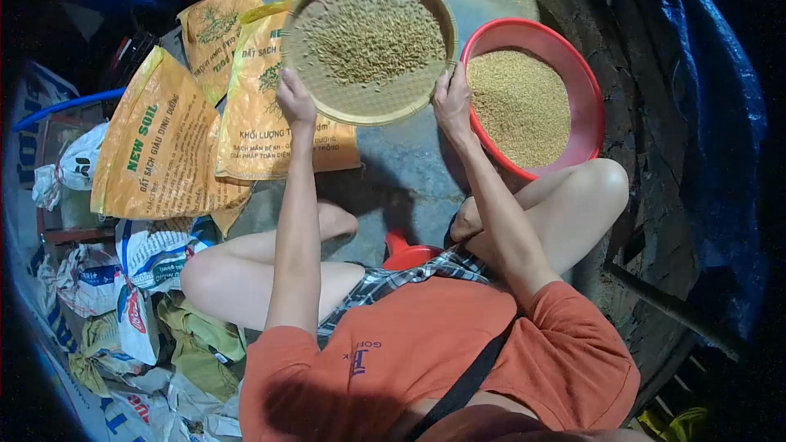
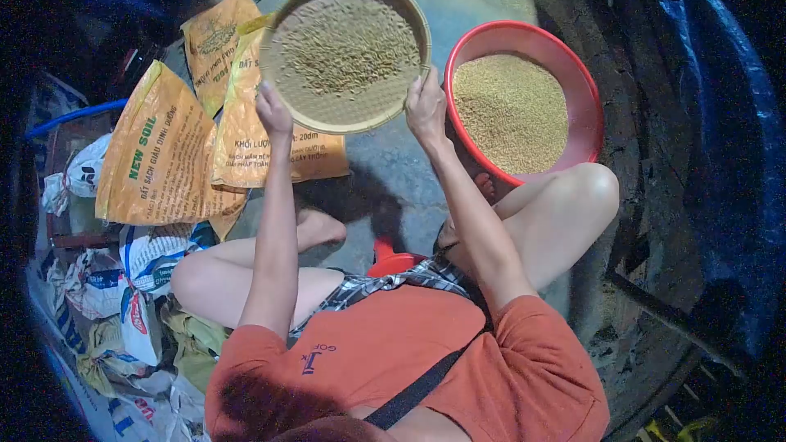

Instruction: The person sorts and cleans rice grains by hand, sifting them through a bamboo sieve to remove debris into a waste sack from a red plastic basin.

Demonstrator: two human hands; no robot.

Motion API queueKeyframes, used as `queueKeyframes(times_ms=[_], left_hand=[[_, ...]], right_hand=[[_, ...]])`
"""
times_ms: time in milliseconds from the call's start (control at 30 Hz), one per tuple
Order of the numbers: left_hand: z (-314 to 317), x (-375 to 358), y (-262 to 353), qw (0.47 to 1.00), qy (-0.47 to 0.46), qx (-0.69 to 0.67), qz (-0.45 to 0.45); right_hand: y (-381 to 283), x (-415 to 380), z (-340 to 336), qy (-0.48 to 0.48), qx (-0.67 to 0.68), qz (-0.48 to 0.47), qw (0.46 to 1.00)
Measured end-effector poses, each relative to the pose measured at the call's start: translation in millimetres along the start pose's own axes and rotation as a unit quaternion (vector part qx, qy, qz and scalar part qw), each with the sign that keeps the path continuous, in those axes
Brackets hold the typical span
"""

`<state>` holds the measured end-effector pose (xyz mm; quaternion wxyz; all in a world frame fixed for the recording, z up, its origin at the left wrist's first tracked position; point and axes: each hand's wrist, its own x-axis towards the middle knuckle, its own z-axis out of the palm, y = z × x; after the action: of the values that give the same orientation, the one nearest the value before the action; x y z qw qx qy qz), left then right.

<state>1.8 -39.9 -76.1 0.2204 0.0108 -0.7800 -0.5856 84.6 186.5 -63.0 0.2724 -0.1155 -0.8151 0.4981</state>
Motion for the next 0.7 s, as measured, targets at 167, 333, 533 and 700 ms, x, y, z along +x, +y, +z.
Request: queueKeyframes(times_ms=[167, 333, 533, 700], left_hand=[[3.1, -16.0, -76.6, 0.989, -0.021, 0.143, 0.036], [-2.0, -41.6, -72.6, 0.957, -0.067, 0.273, -0.075], [-4.8, -13.7, -22.2, 0.994, -0.011, 0.112, 0.016], [-2.6, -6.7, -12.9, 0.987, 0.081, 0.078, 0.111]], right_hand=[[57.1, -7.1, 19.8, -0.137, -0.127, 0.165, 0.968], [73.5, -24.2, 17.0, -0.181, -0.150, 0.249, 0.940], [40.9, -7.1, 12.8, -0.049, -0.096, 0.063, 0.992], [12.7, -8.3, 10.0, 0.011, -0.080, 0.032, 0.996]])
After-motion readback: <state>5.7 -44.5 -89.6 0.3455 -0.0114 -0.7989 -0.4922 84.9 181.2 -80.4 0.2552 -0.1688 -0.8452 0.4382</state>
